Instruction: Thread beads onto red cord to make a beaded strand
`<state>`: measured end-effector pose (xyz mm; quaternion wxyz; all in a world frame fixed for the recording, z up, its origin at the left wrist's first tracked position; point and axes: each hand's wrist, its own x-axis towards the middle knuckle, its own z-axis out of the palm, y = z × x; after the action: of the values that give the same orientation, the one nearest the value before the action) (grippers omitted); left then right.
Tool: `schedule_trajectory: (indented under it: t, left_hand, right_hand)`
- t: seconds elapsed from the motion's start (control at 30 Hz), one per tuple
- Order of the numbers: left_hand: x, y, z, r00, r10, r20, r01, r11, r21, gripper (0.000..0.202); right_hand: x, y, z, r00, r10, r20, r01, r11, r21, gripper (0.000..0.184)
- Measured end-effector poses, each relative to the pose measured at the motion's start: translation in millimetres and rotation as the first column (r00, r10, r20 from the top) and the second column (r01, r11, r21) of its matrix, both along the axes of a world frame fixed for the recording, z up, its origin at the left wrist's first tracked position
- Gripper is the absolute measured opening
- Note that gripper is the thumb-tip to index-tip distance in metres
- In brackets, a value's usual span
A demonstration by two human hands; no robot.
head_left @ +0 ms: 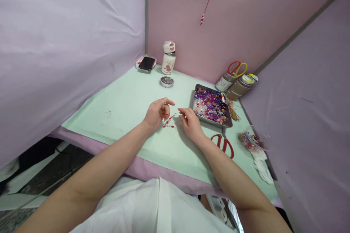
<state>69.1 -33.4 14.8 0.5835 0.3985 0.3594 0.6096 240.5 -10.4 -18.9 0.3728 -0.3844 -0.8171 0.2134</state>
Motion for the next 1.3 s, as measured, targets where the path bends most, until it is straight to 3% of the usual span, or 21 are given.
schedule_trajectory:
  t: [0.17,0.37,0.43,0.57,0.67,0.77,0.9,1.1,1.3]
  left_hand:
    - [-4.1,1.7,-1.7,0.997,-0.039,0.064,0.039,0.999,0.007,0.041]
    - [-4.5,4.1,-3.0,0.994,-0.009,0.11,0.006,1.0,0.02,0.037]
    - [-2.4,4.4,-4.1,0.998,0.046,0.047,-0.046,0.999,0.004,0.031]
    - [4.4,4.2,-9.1,0.966,0.138,-0.22,-0.144,0.989,-0.013,0.025]
    - [9.0,3.5,-13.8,0.963,-0.043,-0.266,0.024,0.997,-0.077,0.036]
    - [10.6,1.7,-15.9,0.943,-0.251,-0.217,0.215,0.961,-0.175,0.044]
    - [9.7,-1.6,-12.5,0.914,-0.377,-0.146,0.348,0.918,-0.192,0.044]
    - [10.6,-4.4,-8.3,0.907,-0.419,-0.051,0.405,0.897,-0.176,0.039]
    - [10.5,-4.6,-11.4,0.916,-0.369,-0.155,0.342,0.923,-0.176,0.032]
  right_hand:
    - [-4.2,8.4,-10.0,0.993,0.009,0.12,-0.015,0.999,0.049,0.034]
    - [-10.7,14.9,-12.4,0.985,0.034,0.171,-0.043,0.998,0.048,0.013]
    - [-11.6,14.2,-11.2,0.987,0.035,0.156,-0.043,0.998,0.047,0.013]
    - [-11.5,7.9,-2.0,0.999,0.031,0.028,-0.033,0.996,0.087,0.013]
    - [-9.1,2.6,8.4,0.996,0.023,-0.088,-0.011,0.991,0.131,0.012]
    - [-3.9,1.2,15.6,0.981,-0.044,-0.191,0.073,0.986,0.151,0.011]
    - [2.7,3.2,17.7,0.945,-0.112,-0.307,0.129,0.991,0.036,0.011]
    - [2.2,-0.3,19.3,0.931,-0.096,-0.353,0.087,0.995,-0.042,0.012]
    - [2.2,-0.7,19.5,0.921,-0.145,-0.362,0.13,0.989,-0.067,0.014]
